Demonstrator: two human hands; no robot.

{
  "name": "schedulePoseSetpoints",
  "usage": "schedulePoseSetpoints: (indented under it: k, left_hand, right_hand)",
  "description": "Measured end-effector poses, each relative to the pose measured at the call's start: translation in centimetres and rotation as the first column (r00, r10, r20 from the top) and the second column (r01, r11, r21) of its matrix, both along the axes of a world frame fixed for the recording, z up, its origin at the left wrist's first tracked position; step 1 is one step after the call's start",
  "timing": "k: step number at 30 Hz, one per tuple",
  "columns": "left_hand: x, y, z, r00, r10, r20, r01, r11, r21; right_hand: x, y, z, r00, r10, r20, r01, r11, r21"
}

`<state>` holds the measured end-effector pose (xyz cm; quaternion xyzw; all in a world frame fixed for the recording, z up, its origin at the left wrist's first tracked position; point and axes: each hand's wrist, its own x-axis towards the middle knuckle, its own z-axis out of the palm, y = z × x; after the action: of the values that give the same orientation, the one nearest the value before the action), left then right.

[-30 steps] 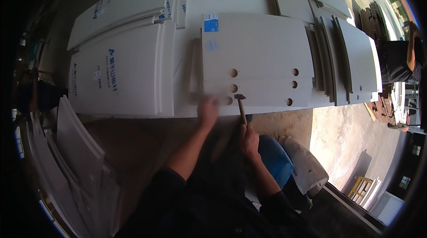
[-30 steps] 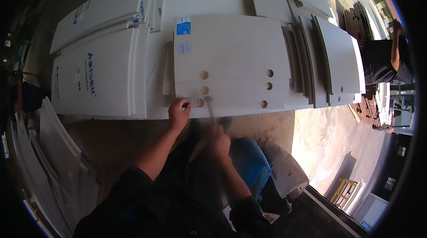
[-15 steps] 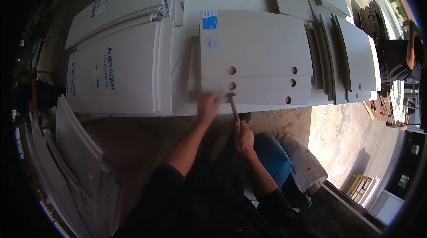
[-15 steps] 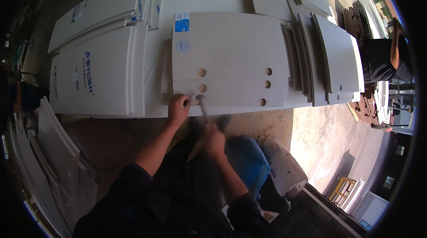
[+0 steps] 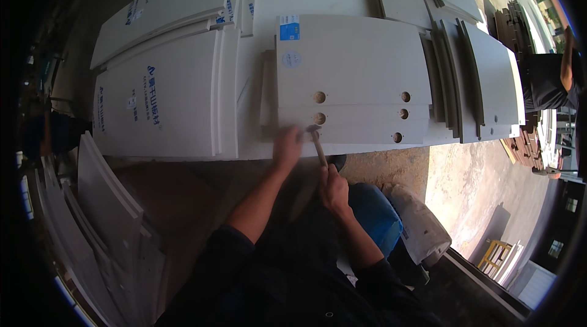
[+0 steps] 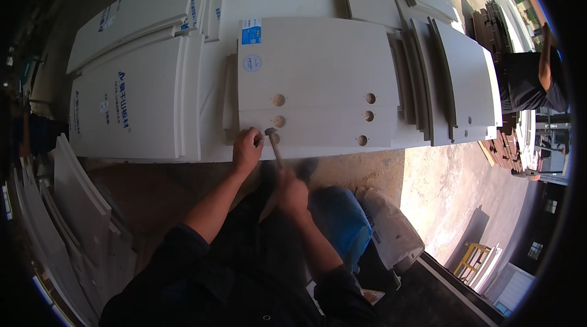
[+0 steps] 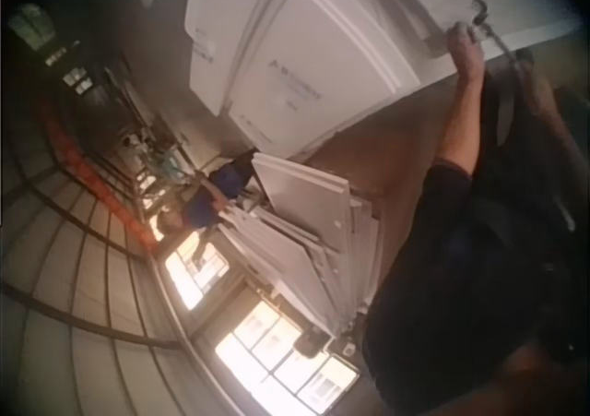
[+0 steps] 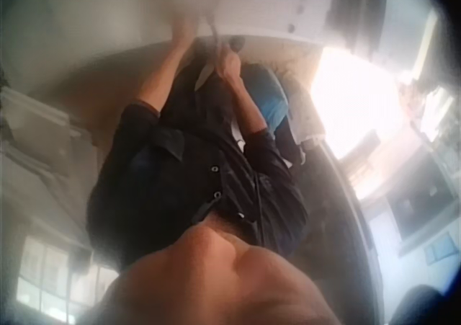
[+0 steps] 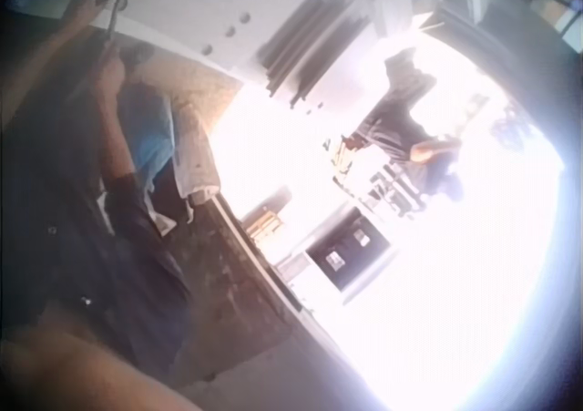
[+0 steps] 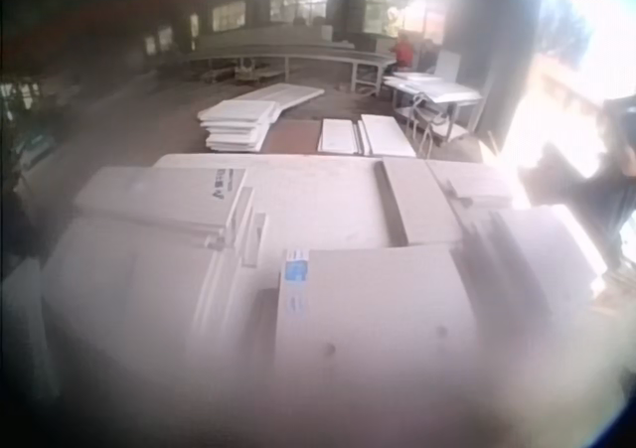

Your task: The person uses a hammer to tap white plastic plugs into pre-drilled holes on white cabinet panels. They then use a caulking gun to apply sealant into the holes and insert additional plugs. The person stacks the finished panels and continues the process on a new panel.

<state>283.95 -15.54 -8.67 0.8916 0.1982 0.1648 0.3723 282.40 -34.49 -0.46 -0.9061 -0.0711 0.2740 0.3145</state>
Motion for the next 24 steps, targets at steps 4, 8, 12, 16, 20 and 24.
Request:
schedulePoseSetpoints:
  k: [4, 8, 12, 16, 20, 24]
  left_hand:
    - [0.0, -0.1, 0.3, 1.0, 0.002, -0.001, -0.002, 1.0, 0.002]
    - [-0.1, 0.5, -0.2, 1.0, -0.007, 0.005, 0.007, 1.0, 0.009]
    - [0.0, 0.2, 0.3, 1.0, 0.006, 0.011, -0.006, 1.0, -0.013]
    - [-0.3, 0.2, 0.7, 0.997, -0.004, -0.072, 0.001, 0.999, -0.04]
    - [0.0, -0.1, 1.4, 0.997, 0.0, -0.078, -0.006, 0.997, -0.079]
    - [-0.5, 0.8, -0.3, 0.995, 0.07, -0.074, -0.071, 0.997, -0.015]
  right_hand:
    - [-0.1, -0.1, -0.7, 1.0, 0.005, -0.013, -0.006, 1.0, -0.01]
    - [0.4, 0.6, 1.2, 1.0, 0.012, -0.014, -0.012, 0.999, -0.042]
    - [0.0, 0.3, -0.4, 1.0, 0.004, -0.002, -0.004, 0.999, -0.04]
    - [0.2, 0.2, -0.5, 0.998, 0.025, 0.051, -0.024, 1.0, -0.018]
    - [0.1, -0.1, -2.3, 0.996, 0.08, 0.035, -0.077, 0.993, -0.089]
    - [0.1, 0.1, -1.2, 0.997, 0.067, 0.033, -0.064, 0.995, -0.075]
